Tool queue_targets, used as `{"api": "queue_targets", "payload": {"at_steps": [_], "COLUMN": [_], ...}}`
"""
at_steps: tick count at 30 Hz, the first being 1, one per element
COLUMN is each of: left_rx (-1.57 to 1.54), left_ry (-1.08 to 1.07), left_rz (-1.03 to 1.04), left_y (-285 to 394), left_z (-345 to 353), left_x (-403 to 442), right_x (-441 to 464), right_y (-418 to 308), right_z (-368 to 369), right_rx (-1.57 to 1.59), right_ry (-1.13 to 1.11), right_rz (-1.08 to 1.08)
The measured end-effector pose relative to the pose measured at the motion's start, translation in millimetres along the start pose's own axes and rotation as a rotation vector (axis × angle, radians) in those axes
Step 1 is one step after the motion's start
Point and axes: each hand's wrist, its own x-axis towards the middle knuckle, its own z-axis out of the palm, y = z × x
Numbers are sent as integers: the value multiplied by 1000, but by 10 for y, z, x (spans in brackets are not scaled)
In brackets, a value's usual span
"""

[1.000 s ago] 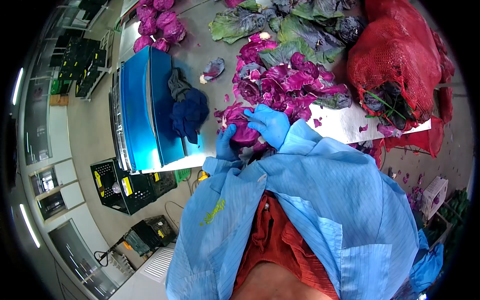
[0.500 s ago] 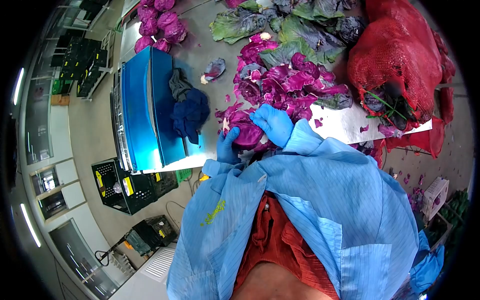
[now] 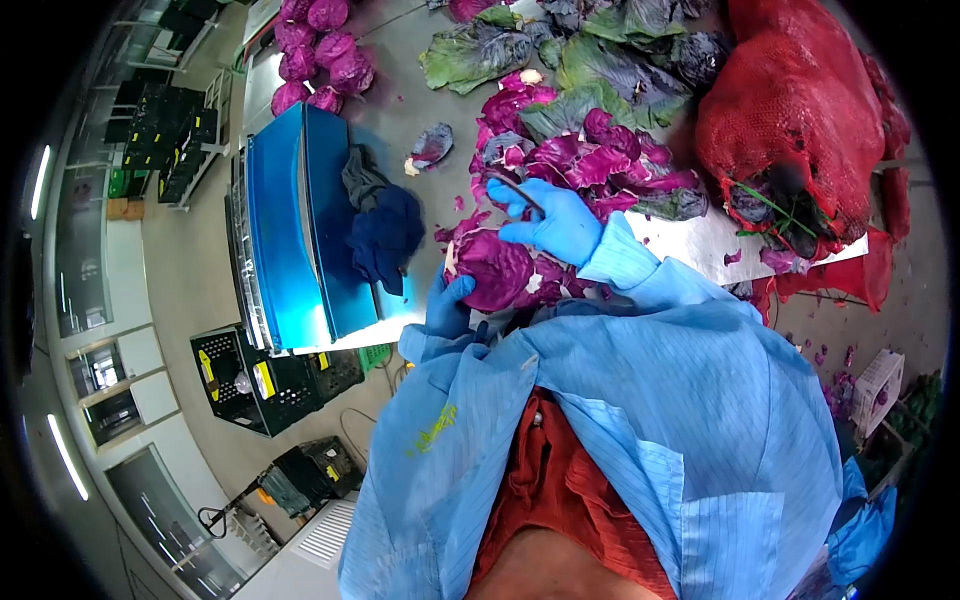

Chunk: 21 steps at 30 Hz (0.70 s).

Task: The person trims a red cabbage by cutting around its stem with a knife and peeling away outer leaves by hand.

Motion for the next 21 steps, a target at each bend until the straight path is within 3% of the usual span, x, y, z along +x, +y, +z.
{"api": "queue_targets", "payload": {"at_steps": [3, 7, 13, 17, 21], "left_rx": [67, 142, 216, 297, 193], "left_ry": [-213, -294, -320, -392, -332], "left_rz": [-26, -75, -143, -154, -44], "left_y": [126, 204, 205, 182, 97], "left_z": [-25, -61, -96, -141, -233], "left_x": [26, 41, 31, 30, 32], "right_x": [5, 86, 145, 407, 335], "right_y": [-172, 23, 40, 143, 82], "right_z": [43, 104, 61, -145, -179], "right_rx": [-324, -244, -331, -350, -193], "right_ry": [-246, -288, -345, -64, -104], "right_rz": [-186, -424, -396, -407, -93]}}
